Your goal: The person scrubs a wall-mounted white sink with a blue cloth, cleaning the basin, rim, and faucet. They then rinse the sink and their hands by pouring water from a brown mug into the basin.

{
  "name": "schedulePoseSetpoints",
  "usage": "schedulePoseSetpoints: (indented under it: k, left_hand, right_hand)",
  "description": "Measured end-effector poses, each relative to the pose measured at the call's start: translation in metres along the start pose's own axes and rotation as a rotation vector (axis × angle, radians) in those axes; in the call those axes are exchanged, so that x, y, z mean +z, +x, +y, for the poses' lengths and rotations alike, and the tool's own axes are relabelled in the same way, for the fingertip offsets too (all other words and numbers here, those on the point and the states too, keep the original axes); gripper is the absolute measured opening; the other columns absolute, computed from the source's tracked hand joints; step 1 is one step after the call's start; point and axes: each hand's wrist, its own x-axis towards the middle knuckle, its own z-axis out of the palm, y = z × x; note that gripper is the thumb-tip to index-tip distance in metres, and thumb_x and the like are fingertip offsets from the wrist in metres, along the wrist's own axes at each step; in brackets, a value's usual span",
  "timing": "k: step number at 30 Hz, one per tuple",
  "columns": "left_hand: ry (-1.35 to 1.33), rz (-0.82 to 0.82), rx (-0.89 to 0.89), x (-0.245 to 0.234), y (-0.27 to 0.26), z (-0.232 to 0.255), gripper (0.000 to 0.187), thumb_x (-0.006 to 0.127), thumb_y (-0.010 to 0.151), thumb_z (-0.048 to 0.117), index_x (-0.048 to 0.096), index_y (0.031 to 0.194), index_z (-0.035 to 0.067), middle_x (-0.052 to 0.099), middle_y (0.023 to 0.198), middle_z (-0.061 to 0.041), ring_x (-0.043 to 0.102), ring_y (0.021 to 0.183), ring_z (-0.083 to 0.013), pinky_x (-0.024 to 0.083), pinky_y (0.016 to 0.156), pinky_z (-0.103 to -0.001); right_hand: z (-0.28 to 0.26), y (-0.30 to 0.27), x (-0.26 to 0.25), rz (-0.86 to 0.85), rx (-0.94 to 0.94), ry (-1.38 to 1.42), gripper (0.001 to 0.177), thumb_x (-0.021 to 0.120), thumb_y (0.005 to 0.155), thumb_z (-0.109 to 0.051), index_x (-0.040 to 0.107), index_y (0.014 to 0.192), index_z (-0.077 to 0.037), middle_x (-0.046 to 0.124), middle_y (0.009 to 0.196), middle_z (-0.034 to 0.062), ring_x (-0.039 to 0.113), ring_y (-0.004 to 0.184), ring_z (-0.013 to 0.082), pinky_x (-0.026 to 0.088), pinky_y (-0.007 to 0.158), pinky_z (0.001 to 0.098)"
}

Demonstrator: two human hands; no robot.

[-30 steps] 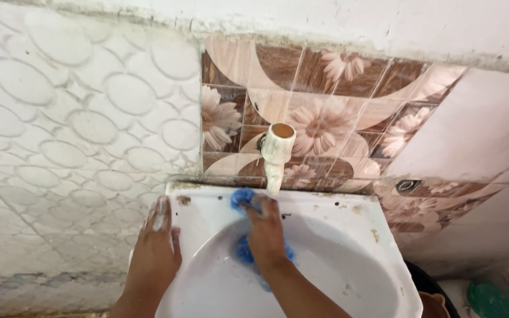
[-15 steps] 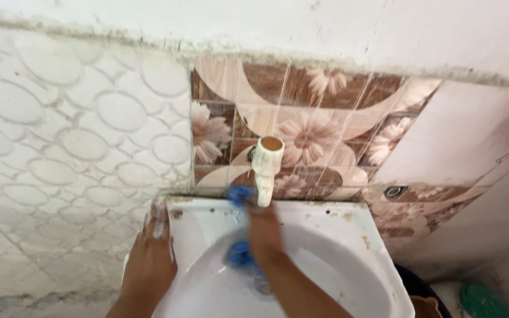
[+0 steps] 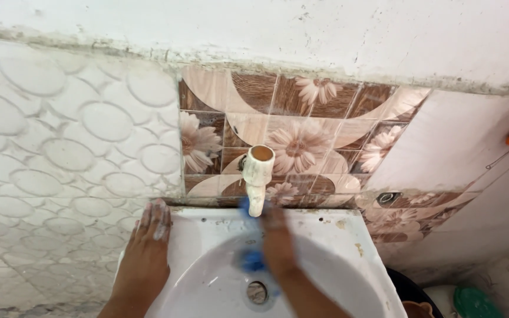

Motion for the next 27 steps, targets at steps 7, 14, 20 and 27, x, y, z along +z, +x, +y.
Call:
schedulePoseSetpoints:
  k: [7, 14, 20, 27]
  left_hand:
    - [-0.022, -0.07, -0.054, 0.001, 0.0, 0.0, 0.092, 0.049, 0.062, -0.011, 0.03, 0.152, -0.004, 0.021, 0.166, -0.024, 0.014, 0.154, -0.0398, 0.016, 0.118, -0.044]
    - [-0.01, -0.025, -0.05, 0.003, 0.002, -0.001, 0.086, 0.045, 0.071, -0.011, 0.028, 0.155, -0.003, 0.02, 0.167, -0.021, 0.016, 0.153, -0.0352, 0.018, 0.121, -0.044]
    - [0.081, -0.092, -0.066, 0.002, 0.003, 0.003, 0.087, 0.047, 0.072, -0.008, 0.025, 0.156, -0.003, 0.019, 0.168, -0.02, 0.016, 0.154, -0.034, 0.018, 0.12, -0.043]
    - [0.088, -0.078, -0.062, 0.005, 0.005, 0.0, 0.082, 0.048, 0.076, -0.007, 0.028, 0.156, -0.002, 0.022, 0.163, -0.018, 0.018, 0.153, -0.0318, 0.019, 0.122, -0.043]
  right_hand:
    - [-0.043, 0.01, 0.02, -0.005, 0.181, 0.083, 0.061, 0.049, 0.077, 0.01, 0.062, 0.134, -0.006, 0.053, 0.142, 0.0184, 0.046, 0.136, 0.0371, 0.038, 0.118, 0.0392]
    - [-0.013, 0.01, 0.058, -0.044, -0.118, 0.037, 0.056, 0.049, 0.08, 0.011, 0.062, 0.133, -0.003, 0.052, 0.146, 0.022, 0.048, 0.136, 0.0375, 0.038, 0.116, 0.0428]
    - [0.006, -0.006, -0.007, 0.062, 0.363, 0.108, 0.058, 0.045, 0.08, 0.008, 0.065, 0.131, -0.01, 0.059, 0.142, 0.0111, 0.051, 0.136, 0.0301, 0.04, 0.121, 0.0345]
    - [-0.103, 0.017, 0.05, -0.006, -0.108, 0.165, 0.062, 0.045, 0.076, 0.012, 0.064, 0.133, -0.006, 0.053, 0.145, 0.0201, 0.045, 0.14, 0.0374, 0.037, 0.119, 0.0396]
